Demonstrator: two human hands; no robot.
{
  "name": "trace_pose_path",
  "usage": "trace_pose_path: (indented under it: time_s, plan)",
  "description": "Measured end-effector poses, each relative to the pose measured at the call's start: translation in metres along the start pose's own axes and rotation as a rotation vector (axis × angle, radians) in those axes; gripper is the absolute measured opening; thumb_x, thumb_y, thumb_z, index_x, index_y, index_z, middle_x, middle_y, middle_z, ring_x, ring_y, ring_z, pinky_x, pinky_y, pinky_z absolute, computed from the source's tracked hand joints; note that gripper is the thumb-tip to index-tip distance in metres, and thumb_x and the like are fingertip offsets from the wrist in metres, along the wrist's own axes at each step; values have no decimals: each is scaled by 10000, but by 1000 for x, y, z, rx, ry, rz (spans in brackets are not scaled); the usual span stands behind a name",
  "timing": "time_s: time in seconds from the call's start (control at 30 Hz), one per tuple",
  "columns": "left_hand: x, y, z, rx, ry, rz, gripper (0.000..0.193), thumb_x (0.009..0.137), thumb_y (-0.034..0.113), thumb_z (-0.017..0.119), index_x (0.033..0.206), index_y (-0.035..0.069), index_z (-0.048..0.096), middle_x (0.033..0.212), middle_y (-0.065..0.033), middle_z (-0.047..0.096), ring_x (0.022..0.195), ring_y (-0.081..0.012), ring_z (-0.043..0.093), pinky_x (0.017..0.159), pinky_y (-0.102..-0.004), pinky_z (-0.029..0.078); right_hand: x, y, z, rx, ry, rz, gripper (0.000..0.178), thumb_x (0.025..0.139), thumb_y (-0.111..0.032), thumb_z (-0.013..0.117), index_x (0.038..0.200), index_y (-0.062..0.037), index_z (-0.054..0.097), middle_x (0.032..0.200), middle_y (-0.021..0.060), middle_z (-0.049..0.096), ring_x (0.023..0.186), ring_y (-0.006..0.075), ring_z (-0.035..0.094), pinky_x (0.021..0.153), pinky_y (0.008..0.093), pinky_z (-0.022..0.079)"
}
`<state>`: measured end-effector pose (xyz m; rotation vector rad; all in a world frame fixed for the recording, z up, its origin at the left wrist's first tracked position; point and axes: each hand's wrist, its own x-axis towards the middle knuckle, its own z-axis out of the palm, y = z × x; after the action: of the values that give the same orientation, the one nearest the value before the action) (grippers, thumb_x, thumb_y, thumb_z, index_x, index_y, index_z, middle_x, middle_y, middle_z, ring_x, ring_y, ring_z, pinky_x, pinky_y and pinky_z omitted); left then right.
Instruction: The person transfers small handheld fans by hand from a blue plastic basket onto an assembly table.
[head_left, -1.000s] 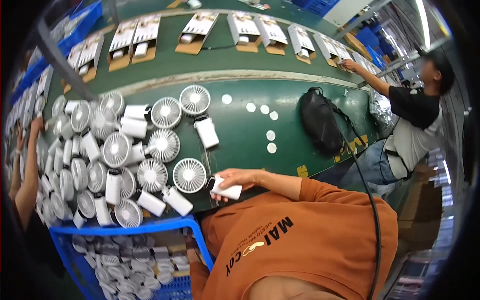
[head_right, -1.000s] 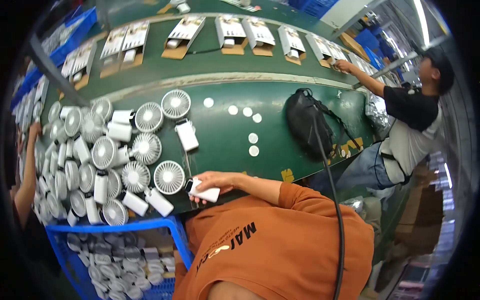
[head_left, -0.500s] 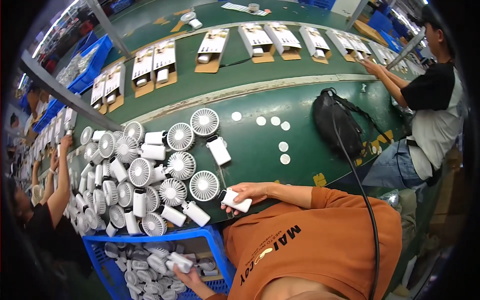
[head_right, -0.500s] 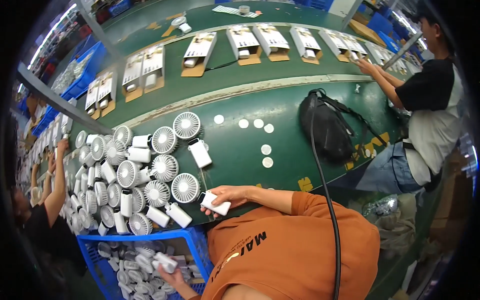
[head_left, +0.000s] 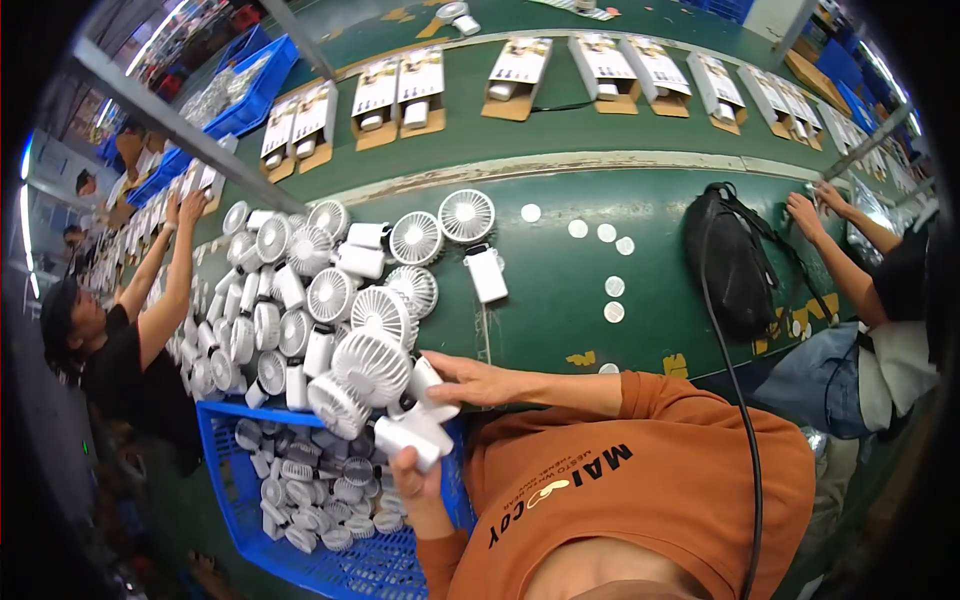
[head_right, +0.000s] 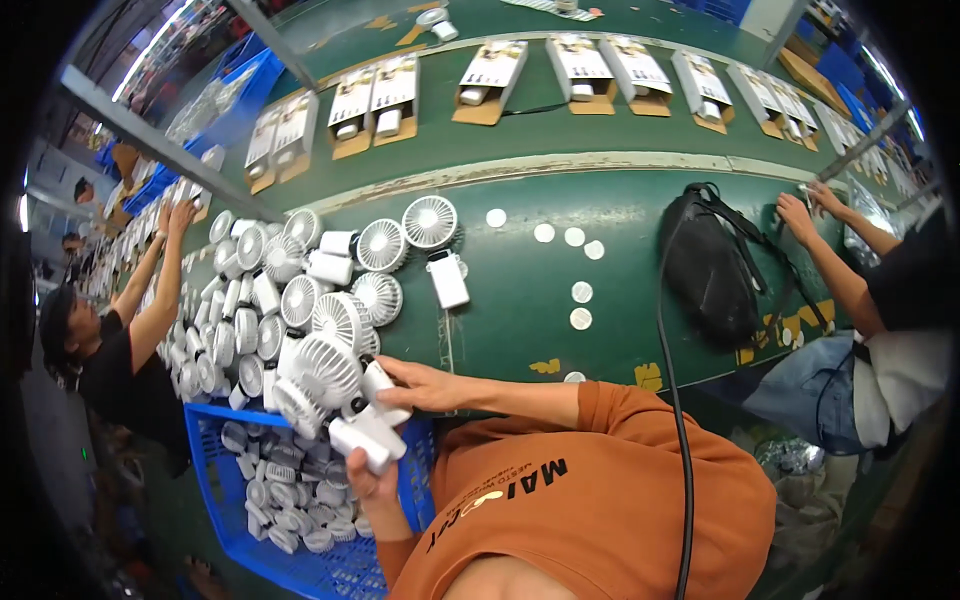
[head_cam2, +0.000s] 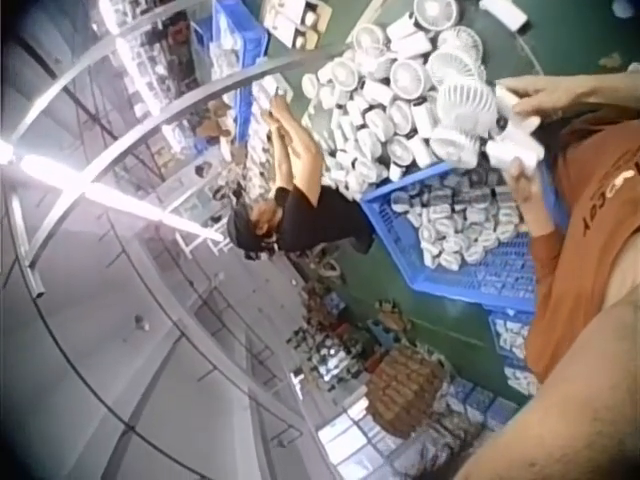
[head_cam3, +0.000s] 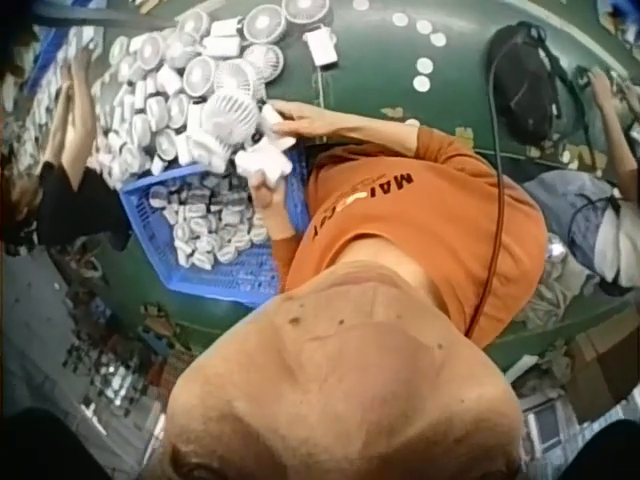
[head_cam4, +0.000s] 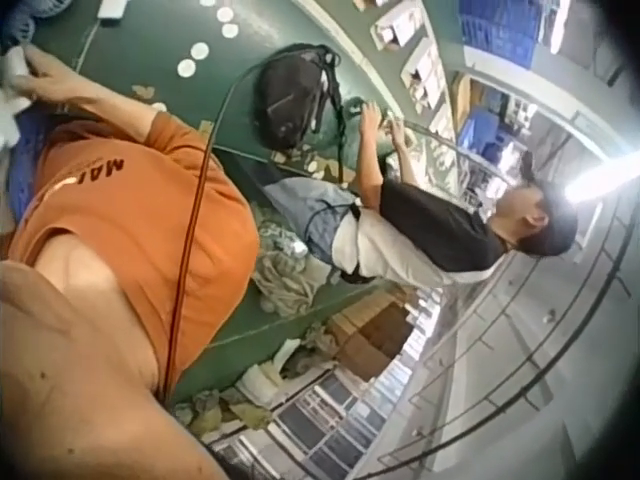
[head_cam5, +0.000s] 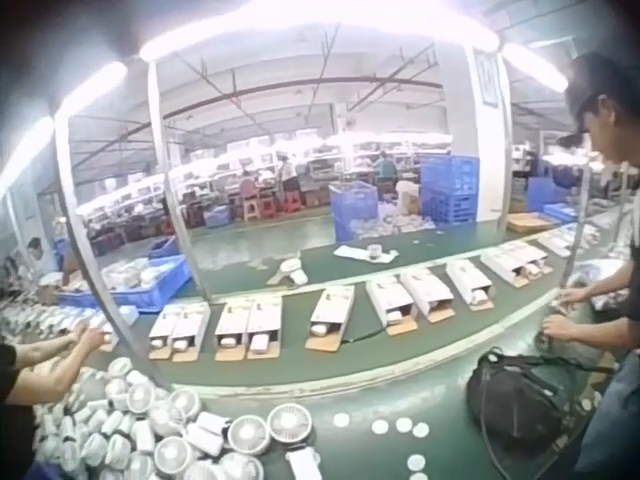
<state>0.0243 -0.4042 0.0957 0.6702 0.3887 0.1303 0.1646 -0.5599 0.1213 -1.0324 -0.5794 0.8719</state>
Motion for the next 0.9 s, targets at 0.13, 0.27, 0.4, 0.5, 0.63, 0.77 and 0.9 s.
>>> trace_pose_path:
  time_s: [0.13,0.27,0.4,0.5,0.63,0.77,0.9]
  plan:
    - [3,-1,37,43,-9,-23,727,615,132,675,1246,17,331,1157,-110,475,1077,-257,483,951,-377,379,2,21,2,-423,58,-96,501,845,-163,478,1299,-21,323,1174,174,432,1096,269,403,965,325,287]
    - [20,6,39,-2,-84,-117,623,661,159,653,1208,23,388,1116,-88,520,1017,-212,531,889,-332,426,10,27,-11,-496,66,-58,469,807,-137,492,1239,7,380,1195,167,440,1136,287,386,958,363,307]
    - [20,39,36,22,63,15,535,655,115,663,1144,29,464,1031,-66,562,932,-185,566,807,-305,468,28,19,0,-617,-13,-111,465,863,-187,494,1275,-17,360,1270,162,384,1164,283,371,952,346,326]
    - [33,76,11,163,279,174,490,645,74,678,1100,26,504,996,-62,573,893,-172,575,788,-303,477,38,7,4,-543,-113,-58,434,860,-169,501,1259,-40,391,1272,144,387,1163,273,374,926,332,356]
    - [70,145,-16,586,430,464,416,631,84,708,1014,2,567,917,-70,610,786,-165,600,706,-294,493,27,23,-13,-821,-61,-135,361,838,-123,534,1183,-44,460,1213,139,442,1113,279,429,898,336,383]
    - [121,189,-70,1362,630,779,598,578,135,711,1116,40,466,1028,-143,539,934,-247,551,798,-361,450,5,36,-24,-695,90,-9,276,814,-59,545,1086,-24,518,1103,142,516,1001,296,508,814,335,429]
    - [156,196,-74,1757,904,699,662,581,175,693,1174,86,414,1109,-173,458,1022,-331,481,861,-437,399,0,41,-30,-847,139,-44,205,802,-28,543,1006,-16,551,1023,138,553,943,286,540,778,324,444]
